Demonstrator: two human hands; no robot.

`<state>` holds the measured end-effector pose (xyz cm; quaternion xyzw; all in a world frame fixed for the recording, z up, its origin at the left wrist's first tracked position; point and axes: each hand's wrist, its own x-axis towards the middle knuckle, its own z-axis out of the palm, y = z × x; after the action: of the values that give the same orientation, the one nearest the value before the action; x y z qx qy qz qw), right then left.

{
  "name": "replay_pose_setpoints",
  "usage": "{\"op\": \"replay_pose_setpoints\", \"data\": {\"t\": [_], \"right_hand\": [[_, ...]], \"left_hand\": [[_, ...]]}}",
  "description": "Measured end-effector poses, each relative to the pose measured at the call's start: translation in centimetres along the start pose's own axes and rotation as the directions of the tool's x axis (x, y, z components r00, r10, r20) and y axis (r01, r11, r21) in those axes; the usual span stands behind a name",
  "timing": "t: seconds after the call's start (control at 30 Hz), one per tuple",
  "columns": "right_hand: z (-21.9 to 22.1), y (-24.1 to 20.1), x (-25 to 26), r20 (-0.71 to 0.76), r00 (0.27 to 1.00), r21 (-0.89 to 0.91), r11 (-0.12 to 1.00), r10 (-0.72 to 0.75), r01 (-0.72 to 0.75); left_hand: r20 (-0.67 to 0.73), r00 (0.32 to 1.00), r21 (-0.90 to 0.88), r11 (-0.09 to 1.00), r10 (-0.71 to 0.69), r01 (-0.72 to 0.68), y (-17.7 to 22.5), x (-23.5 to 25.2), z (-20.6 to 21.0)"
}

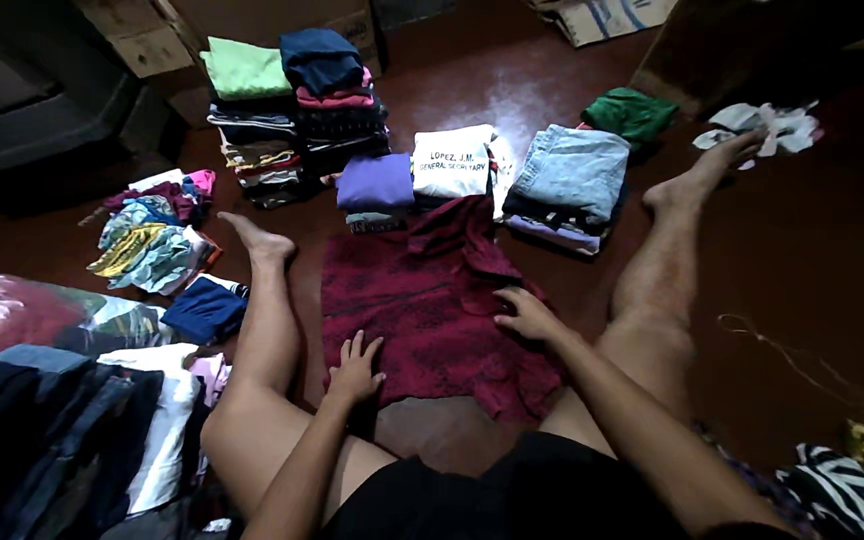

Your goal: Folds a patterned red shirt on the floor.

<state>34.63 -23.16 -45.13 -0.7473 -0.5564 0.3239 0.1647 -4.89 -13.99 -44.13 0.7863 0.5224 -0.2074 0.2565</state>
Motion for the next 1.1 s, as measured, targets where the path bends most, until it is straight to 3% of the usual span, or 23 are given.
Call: {"op": "replay_pose_setpoints", "data": {"t": [0.07,0.13,0.23,0.37,0.5,0.63,0.93,1.1], "right_hand": [[-0.5,-0.2,0.6,-0.139,0.986,0.099,0.992,0.092,-0.079],[-0.8,-1.0,-0.2,-0.183,0.98,0.095,0.994,0.074,-0.057],[-1.3,-2.1,-3.4,-0.045,0.999,-0.07,0.997,-0.022,0.019],[-0.2,-3.0,-9.8,0.265,0.963,-0.357,0.932,0.04,0.059],[4.0,-3.3,-13.2,0.418,0.906,-0.404,0.907,0.068,0.118],[4.5,-2.8,-10.3,0.35,0.926,-0.486,0.872,0.143,0.049],[-0.8,1.4,-7.2,0.18,0.928,-0.608,0.779,0.326,-0.155],[1.8,-0.4,-8.9,0.101,0.988,-0.634,0.773,0.114,-0.025]], "left_hand": [[0.042,0.997,0.027,0.997,-0.068,0.067,0.2,-0.7,0.1],[0.071,0.988,0.056,0.99,-0.136,0.132,0.6,-2.0,0.1],[0.014,0.982,0.091,0.978,-0.188,0.186,0.9,-3.7,-0.4],[-0.026,1.0,0.173,0.985,0.017,-0.012,0.8,-5.7,-1.5],[0.186,0.959,0.17,0.954,0.214,-0.246,1.3,-6.1,0.4],[0.208,0.957,0.201,0.949,0.2,-0.242,2.0,-4.4,2.6],[0.135,0.968,0.227,0.944,0.213,-0.239,2.8,-3.7,2.0],[0.186,0.971,0.313,0.928,0.148,-0.201,4.1,-5.7,3.7]]}}
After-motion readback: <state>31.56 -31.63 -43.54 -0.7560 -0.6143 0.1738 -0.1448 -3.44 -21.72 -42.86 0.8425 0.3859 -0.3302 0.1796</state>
